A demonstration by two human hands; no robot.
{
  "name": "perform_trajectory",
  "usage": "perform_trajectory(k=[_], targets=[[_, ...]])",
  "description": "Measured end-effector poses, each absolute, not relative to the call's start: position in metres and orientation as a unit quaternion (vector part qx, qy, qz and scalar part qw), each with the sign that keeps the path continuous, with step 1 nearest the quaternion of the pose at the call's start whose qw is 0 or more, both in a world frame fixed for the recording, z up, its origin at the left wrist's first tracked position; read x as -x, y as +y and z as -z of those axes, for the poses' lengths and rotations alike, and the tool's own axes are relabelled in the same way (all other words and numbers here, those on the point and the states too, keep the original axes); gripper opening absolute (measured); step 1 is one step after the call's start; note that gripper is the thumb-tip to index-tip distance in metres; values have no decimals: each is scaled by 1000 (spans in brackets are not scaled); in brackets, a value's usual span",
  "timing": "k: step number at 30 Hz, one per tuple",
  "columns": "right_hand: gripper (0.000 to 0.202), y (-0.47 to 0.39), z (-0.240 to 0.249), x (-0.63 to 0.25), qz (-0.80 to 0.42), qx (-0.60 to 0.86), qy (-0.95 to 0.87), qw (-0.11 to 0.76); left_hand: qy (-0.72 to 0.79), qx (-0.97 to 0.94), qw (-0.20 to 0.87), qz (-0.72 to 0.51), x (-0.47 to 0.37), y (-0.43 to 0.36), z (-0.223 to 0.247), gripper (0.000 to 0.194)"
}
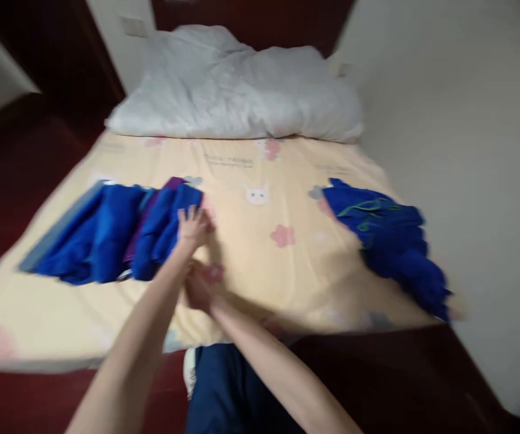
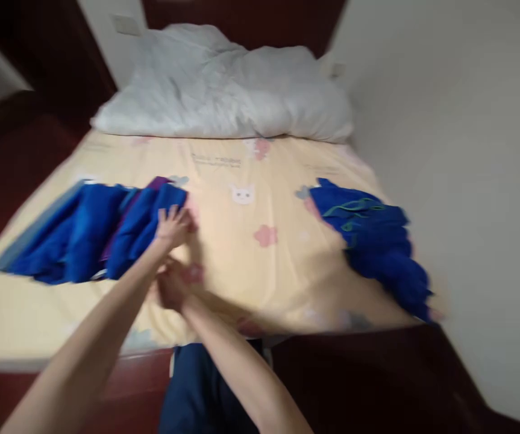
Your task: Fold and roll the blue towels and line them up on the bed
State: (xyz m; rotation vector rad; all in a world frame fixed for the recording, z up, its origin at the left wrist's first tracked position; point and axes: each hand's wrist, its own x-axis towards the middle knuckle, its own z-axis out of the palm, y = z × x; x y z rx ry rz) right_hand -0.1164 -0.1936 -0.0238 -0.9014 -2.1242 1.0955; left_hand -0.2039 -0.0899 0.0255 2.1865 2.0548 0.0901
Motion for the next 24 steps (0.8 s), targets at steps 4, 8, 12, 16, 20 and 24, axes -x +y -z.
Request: perform_trajectory(k=[4,8,12,16,20,24], targets=[[14,-202,24,76,-315,183,-915,173,646,-749,-1,-146,259,-78,20,50],[22,-219,21,-28,-345,185,-899,196,658,-730,-31,-184,278,-68,31,55],[25,-199,10,-173,-355,349,-809,311,657,-729,-49,-186,237,-89,18,54],[24,-145,-4,-320,-168,571,-700,394,545,-816,-33,-190,155,-155,30,63],[38,-89,-17,-420,-78,678,-610,402,424,-887,7,-185,69,-249,59,65],[60,-29,-29,-439,-93,671,-636,370,558,-789,8,-257,13,-295,75,71]])
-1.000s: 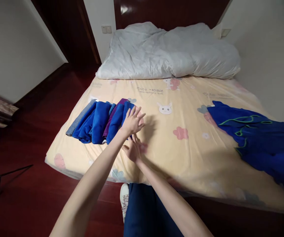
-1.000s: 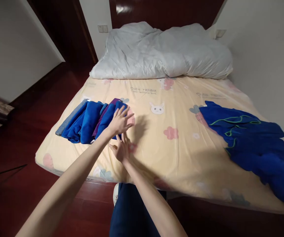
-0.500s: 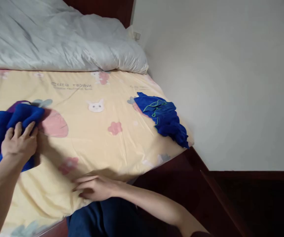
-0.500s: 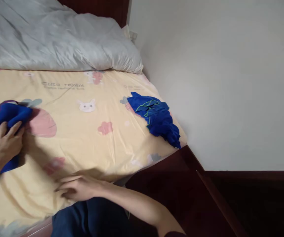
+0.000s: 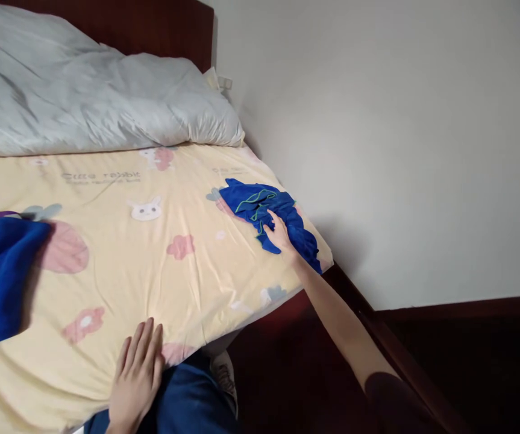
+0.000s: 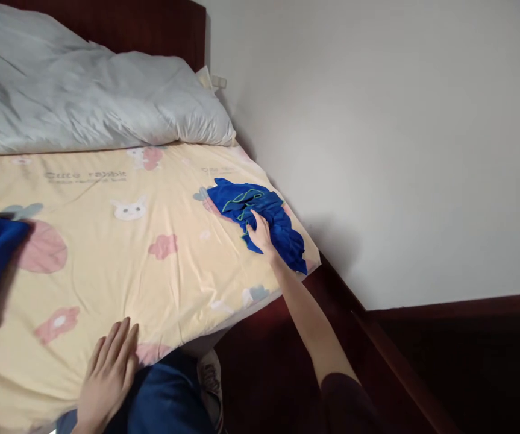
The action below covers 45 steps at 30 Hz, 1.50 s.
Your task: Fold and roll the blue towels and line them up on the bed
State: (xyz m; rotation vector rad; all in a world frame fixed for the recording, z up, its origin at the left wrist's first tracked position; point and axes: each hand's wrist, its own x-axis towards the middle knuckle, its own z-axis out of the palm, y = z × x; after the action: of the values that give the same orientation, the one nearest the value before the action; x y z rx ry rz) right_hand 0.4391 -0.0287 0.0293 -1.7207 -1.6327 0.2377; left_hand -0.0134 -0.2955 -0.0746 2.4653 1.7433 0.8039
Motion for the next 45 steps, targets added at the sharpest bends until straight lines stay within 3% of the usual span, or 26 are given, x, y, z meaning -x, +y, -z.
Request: perform_trajectory(k=[7,14,20,26,30,37,42,45], targets=[[69,69,-34,-401,-194,748,-542,330,596,-754,-10,-275,5,-291,91,79],[58,81,-27,-394,-188,746,-528,359,615,-741,-8,-268,4,-296,101,80],[45,-74,-24,-313,-252,592,-603,472,636,-715,70,-280,0,-298,96,63],[35,-326,-5,-214,-420,623,-435,497,637,-695,162,-291,0,-304,57,51],[27,-431,1,-194,-471,631,-329,522,625,-665,218,-346,-12,-365,20,48],[36,-469,-38,-212,-562,543,-392,486,601,-672,225,-370,-61,-514,-9,53],[32,-475,-70,-209,-590,477,-470,451,617,-625,179,-444,-56,-516,-32,30],[34,-483,-69,-198,-583,454,-489,463,612,-610,152,-480,-45,-514,-50,32]])
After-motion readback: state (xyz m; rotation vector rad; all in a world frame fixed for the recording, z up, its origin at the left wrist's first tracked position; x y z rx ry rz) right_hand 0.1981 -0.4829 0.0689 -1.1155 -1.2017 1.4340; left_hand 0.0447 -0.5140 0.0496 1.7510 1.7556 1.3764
